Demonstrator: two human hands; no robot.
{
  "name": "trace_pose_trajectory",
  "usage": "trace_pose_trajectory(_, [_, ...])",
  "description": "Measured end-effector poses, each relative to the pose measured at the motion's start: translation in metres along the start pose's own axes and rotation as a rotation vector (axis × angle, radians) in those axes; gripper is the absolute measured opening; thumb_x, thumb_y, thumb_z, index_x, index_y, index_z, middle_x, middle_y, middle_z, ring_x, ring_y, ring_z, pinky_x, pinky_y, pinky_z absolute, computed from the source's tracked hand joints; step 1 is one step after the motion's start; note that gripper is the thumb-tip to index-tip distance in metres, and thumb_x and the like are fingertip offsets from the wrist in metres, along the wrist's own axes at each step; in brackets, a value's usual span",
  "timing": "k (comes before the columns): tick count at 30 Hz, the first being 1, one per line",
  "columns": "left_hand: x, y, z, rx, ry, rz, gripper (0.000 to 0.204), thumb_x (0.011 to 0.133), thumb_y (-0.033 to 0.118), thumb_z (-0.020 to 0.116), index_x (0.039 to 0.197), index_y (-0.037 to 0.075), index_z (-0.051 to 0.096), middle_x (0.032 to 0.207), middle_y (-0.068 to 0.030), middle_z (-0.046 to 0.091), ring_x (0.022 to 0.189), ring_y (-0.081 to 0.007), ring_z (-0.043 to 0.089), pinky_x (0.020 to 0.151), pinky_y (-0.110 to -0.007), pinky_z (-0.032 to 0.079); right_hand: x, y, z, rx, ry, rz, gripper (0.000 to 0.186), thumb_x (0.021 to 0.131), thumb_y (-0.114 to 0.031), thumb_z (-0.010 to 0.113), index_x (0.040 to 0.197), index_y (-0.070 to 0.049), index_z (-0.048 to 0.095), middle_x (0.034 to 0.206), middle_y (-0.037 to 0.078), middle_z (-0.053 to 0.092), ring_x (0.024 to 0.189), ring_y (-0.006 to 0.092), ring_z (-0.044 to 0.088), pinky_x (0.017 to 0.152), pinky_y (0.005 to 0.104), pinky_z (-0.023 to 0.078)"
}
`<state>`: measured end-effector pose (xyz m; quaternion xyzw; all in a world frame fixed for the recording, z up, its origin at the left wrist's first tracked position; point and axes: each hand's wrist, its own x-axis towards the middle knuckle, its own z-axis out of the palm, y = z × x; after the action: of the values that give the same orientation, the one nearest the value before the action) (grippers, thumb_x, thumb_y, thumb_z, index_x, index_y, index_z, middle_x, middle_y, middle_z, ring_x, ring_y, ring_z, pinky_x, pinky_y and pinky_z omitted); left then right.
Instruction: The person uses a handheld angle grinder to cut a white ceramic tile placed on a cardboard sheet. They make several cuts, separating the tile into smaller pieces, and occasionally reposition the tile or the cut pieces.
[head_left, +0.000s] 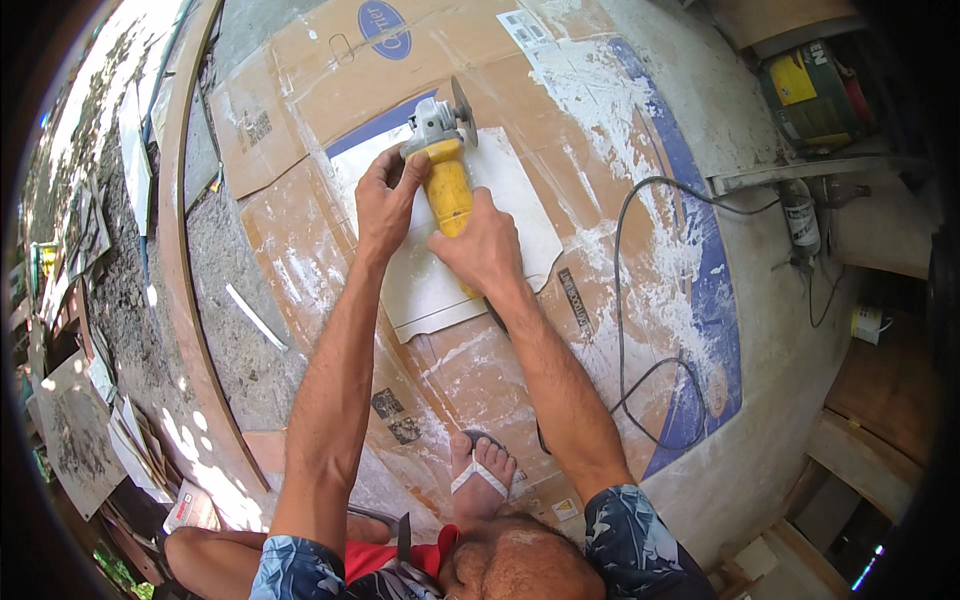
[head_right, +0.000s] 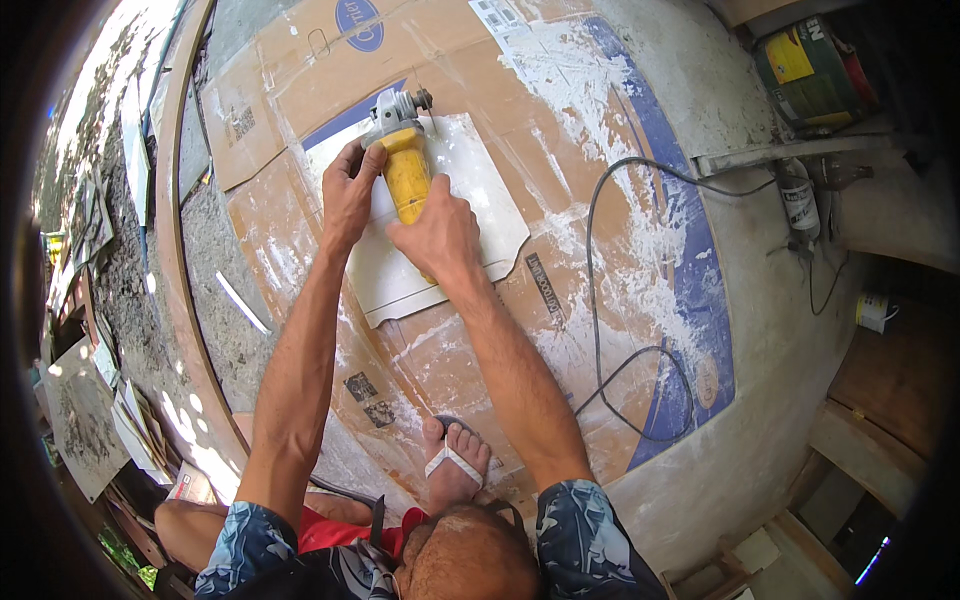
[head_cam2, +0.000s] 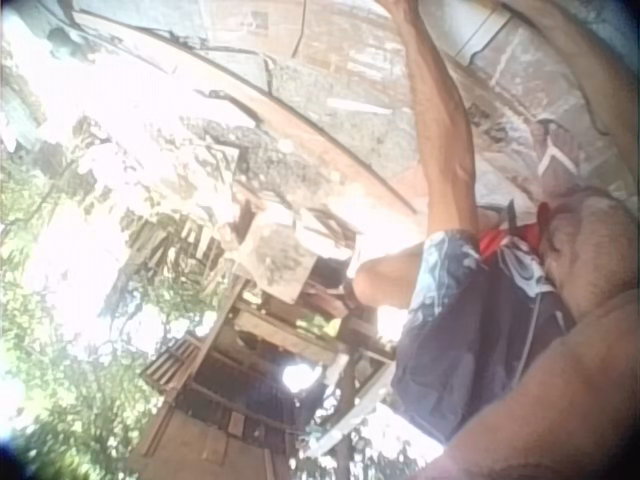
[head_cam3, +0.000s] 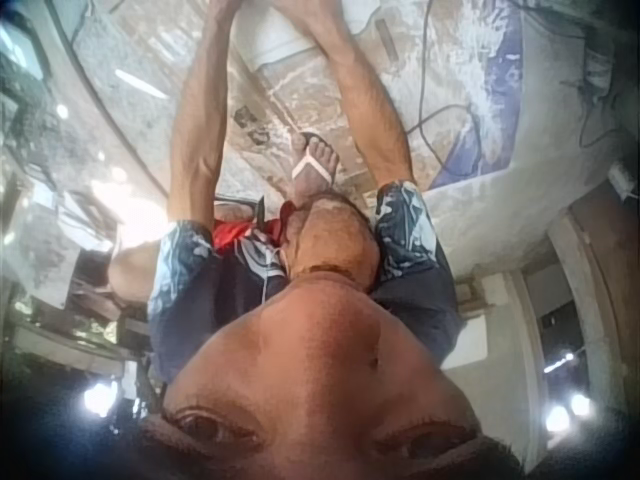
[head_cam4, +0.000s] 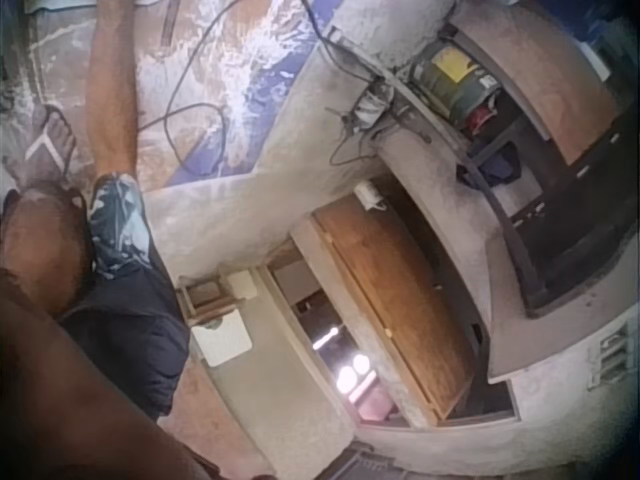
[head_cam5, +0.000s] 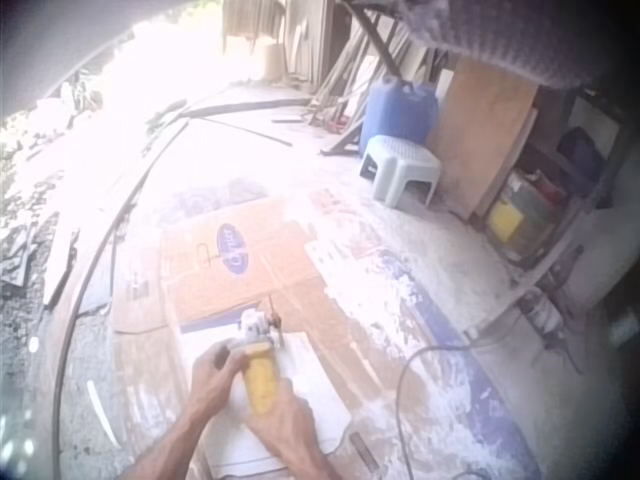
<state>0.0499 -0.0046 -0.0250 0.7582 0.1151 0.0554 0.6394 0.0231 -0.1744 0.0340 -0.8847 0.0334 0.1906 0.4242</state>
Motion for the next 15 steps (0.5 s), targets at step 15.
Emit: trace_pose_trajectory(15, [0.0023,-0.0041,0.0001,0.018,0.010,0.010,0.065,0.105,0.044,0.079,0.140,-0.009,0.069,0.121,-0.0172,0.080,0.110,-0.0198,0.074,0.100,-0.033,0.058,0.0022,0.0025,0.0023,-0.021,0.008,-0.003,0.061,0.076,-0.029,0.088,0.113,0.008,0.058,0.099,0.036,0.076,0.094,0.0506,0.077,0.083,0.0542,0.063])
